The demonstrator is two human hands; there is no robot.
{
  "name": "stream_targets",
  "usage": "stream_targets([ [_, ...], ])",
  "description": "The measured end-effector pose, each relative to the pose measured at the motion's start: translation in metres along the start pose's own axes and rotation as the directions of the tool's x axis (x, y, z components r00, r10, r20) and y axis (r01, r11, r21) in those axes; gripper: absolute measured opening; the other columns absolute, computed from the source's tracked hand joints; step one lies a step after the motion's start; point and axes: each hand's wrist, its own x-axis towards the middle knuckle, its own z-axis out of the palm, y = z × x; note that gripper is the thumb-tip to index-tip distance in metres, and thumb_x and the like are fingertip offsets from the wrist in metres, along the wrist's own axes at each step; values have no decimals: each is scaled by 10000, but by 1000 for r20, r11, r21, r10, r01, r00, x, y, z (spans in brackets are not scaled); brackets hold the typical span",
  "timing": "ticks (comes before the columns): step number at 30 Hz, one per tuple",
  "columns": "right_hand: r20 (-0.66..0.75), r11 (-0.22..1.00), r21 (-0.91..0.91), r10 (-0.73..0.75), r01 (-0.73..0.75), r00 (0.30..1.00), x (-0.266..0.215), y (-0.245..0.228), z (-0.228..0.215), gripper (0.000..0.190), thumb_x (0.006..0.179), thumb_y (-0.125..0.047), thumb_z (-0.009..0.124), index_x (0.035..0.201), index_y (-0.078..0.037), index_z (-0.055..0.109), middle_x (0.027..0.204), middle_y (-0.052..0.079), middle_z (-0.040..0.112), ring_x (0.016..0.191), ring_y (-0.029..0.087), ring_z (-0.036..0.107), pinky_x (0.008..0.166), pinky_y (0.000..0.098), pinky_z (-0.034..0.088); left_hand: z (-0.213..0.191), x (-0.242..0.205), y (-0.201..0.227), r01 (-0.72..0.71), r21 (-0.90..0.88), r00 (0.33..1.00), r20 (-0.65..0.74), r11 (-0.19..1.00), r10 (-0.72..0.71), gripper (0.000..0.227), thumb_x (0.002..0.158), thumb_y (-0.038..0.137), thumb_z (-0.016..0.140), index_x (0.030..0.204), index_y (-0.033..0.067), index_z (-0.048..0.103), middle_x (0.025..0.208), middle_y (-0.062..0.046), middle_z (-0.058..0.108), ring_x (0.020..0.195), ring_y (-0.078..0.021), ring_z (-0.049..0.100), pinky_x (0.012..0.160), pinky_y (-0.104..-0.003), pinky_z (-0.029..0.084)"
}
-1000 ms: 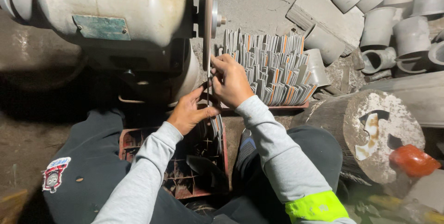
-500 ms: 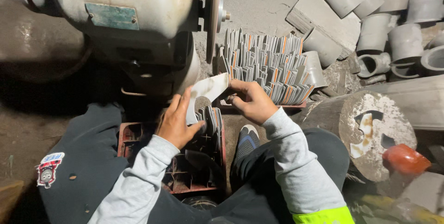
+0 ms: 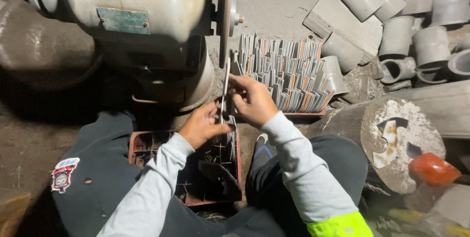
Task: The person sits on the floor and repeatedly picks up small ceramic tile pieces from a crate, presses their edges against a rotating grinding wheel to smooth them, and places the finished pieces into a nearby tray. The process is repeated continuously for multiple pieces.
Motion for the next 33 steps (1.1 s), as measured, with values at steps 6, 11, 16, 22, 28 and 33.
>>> stream_targets([
  [6,-91,975,-162,-166,150,982,41,7,3,461,819,23,613,1275,8,678,1045,160,685,891,294,715,808,345,562,-14,36,4,-75,-54,997,26,996,76,873,832,176,840,1528,-103,392,1351,-117,626,1190,-147,615,997,-293,523],
  [11,-77,988,-146,-68,56,995,59,19,5,463,831,21,603,1288,1,676,1015,153,690,858,267,724,810,334,577,-20,49,9,166,-36,984,-52,986,-168,994,798,226,851,1593,-56,325,1245,-245,657,994,-272,610,774,-384,504],
  [16,8,987,-68,-143,143,990,44,18,-6,445,839,50,597,1273,33,694,1047,138,714,920,225,717,850,349,579,-15,32,8,-21,89,1000,-2,996,21,959,803,259,873,1535,-81,355,1447,-159,582,1245,-228,650,1057,-344,525],
  [22,344,807,360,351,-468,871,7,8,-41,371,960,-56,513,1284,2,685,979,107,706,768,191,695,634,347,608,-12,-35,22,91,885,978,-167,458,129,1093,689,167,909,1612,209,326,1300,-162,561,1209,-365,607,1044,-427,508],
  [28,480,956,14,252,-294,841,-25,0,-14,358,917,-249,740,1148,14,666,942,40,731,810,99,663,675,294,584,-1,-67,34,-108,800,979,-17,591,203,1218,594,116,957,1582,99,244,1291,-221,512,1190,-399,557,988,-442,478],
  [33,473,981,140,51,-132,880,-43,-1,-7,338,967,-263,750,1081,39,650,906,41,674,855,69,587,735,270,527,-22,-78,21,133,264,985,-146,955,-97,509,875,267,791,1293,23,635,967,-97,670,794,-242,592,695,-375,483],
])
